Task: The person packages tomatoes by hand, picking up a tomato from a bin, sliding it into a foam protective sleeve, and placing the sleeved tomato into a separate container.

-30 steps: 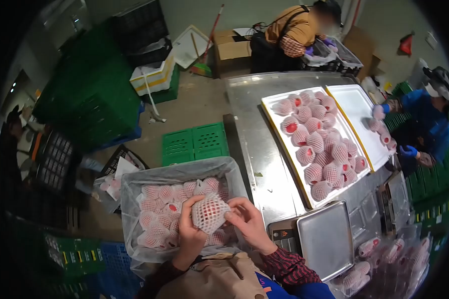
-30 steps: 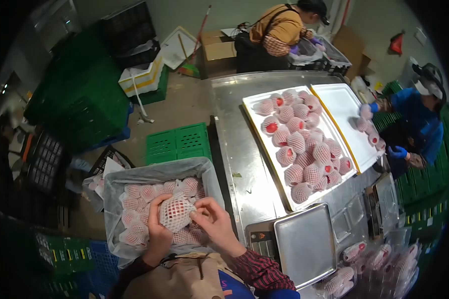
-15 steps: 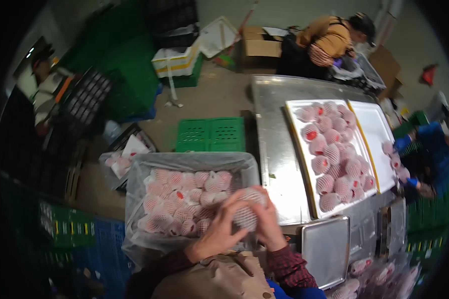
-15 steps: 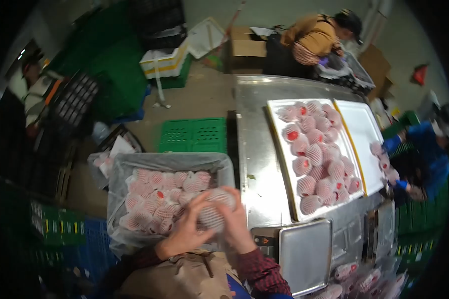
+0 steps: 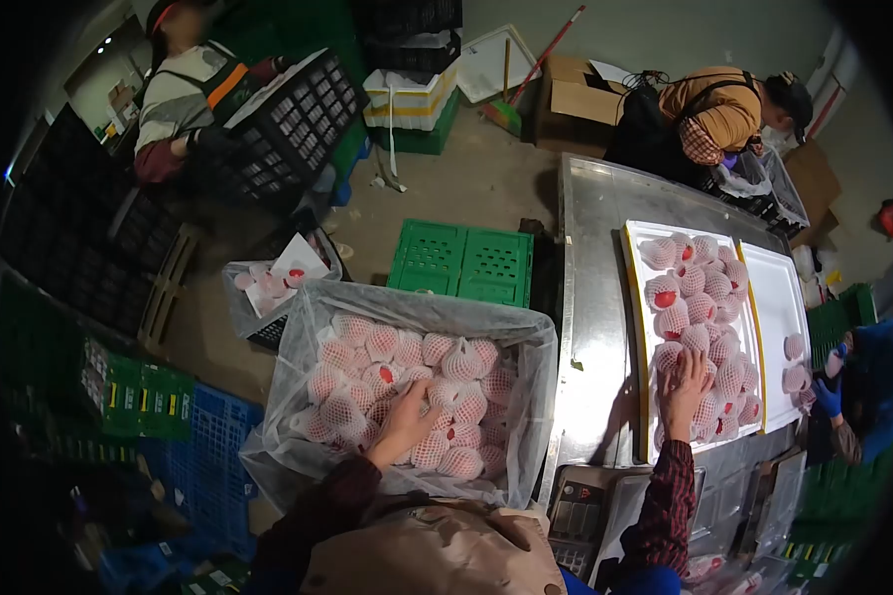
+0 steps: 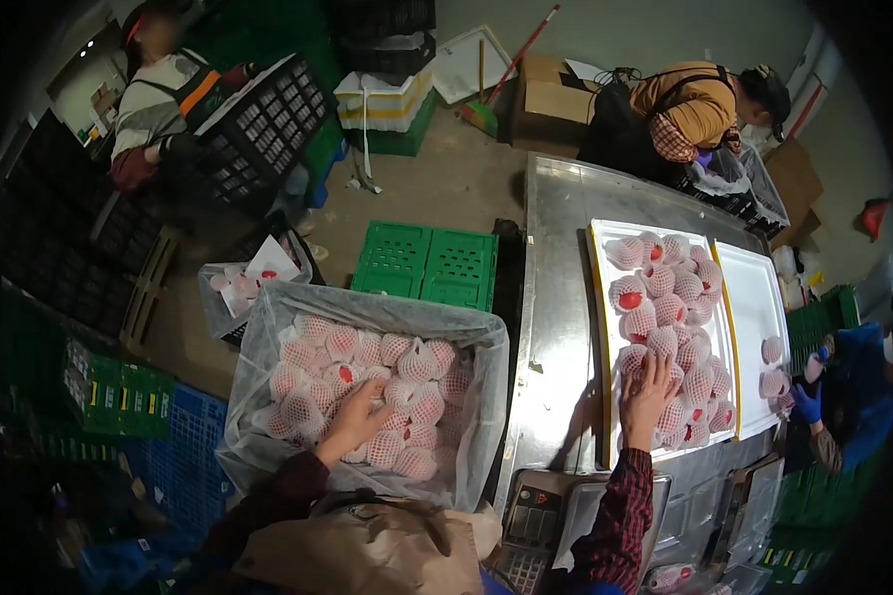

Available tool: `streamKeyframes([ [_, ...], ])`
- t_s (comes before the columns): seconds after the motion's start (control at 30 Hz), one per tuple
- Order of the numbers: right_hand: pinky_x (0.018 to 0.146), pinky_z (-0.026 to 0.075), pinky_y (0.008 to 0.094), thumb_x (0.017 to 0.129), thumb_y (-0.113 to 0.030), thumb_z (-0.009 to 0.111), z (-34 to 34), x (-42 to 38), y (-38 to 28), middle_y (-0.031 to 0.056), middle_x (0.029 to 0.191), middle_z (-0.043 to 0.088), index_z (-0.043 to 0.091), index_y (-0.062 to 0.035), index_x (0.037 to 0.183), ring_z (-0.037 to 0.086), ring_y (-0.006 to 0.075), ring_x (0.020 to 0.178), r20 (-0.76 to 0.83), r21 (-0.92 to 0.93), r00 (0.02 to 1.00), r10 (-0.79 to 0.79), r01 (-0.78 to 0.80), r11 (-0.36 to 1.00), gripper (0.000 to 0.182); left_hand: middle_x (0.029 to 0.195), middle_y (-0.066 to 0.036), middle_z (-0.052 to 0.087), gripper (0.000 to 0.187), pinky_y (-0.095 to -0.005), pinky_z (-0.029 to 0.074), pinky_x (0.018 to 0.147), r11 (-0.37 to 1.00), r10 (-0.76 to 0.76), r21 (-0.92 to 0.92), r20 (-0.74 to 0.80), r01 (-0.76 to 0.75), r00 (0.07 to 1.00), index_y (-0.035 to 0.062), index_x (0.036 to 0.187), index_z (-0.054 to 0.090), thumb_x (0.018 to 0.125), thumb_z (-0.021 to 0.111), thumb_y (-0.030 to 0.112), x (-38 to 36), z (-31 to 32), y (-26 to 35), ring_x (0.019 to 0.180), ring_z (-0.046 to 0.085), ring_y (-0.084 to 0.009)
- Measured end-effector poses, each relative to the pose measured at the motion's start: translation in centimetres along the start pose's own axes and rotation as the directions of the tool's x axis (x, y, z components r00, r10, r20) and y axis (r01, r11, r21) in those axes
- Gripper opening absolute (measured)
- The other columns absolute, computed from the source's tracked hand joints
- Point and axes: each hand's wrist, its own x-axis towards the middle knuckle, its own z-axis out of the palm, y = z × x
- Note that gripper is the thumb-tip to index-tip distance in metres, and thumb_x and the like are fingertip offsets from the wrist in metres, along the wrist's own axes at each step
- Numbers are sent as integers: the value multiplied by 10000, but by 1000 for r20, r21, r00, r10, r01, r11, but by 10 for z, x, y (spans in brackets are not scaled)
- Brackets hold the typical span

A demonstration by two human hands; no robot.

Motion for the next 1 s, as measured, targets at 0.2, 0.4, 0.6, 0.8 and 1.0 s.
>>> streamKeyframes([
  [0.2, 1116, 399, 463, 856, 21, 650, -63, -15, -70, 230, 1329, 582, 595, 14, 1287, 527, 403, 1294, -147, 434, 986, -72, 130, 891, 435, 1321, -215, 525, 662, -481, 402, 1045, 975, 170, 169, -130, -147, 977, -9, 1371, 448, 814, 764, 161, 59, 38, 15, 1209, 478, -419],
  [0.4, 982, 493, 400, 846, 81, 648, -94, -53, -161, 182, 1173, 658, 632, 4, 1209, 636, 353, 1128, -146, 741, 981, -128, 194, 642, 372, 1277, -193, 514, 684, -486, 424, 1023, 982, 82, 181, -138, -56, 987, 68, 1328, 410, 791, 820, 170, 93, 49, -2, 1234, 475, -356],
  [0.6, 1015, 491, 389, 839, -67, 765, -116, -67, -251, 174, 1330, 599, 592, -30, 1322, 593, 326, 1237, 37, 949, 923, -384, 89, 304, 514, 1373, -121, 507, 389, -407, 570, 824, 381, -215, -823, 365, 422, 906, 108, 1328, 408, 1019, 630, 190, 50, -22, 44, 1179, 601, -213],
  [0.8, 889, 521, 353, 878, -83, 737, -117, -74, -293, 146, 1207, 648, 645, -7, 1206, 639, 287, 1086, -91, 965, 907, -412, 183, 190, 350, 1309, -84, 501, 390, -375, 526, 876, 251, -117, -908, 315, 335, 942, 92, 1366, 443, 1048, 579, 273, -1, -30, 65, 1157, 539, -175],
  [1.0, 814, 505, 309, 996, -124, 617, -121, -89, -298, 103, 1037, 695, 653, -15, 1099, 657, 266, 878, 246, 969, 937, -246, -246, 31, 155, 1372, -103, 486, 682, -283, 410, 1051, 638, -36, -750, 197, 174, 980, 82, 1483, 378, 951, 737, 309, -27, -35, 96, 1247, 479, -153],
])
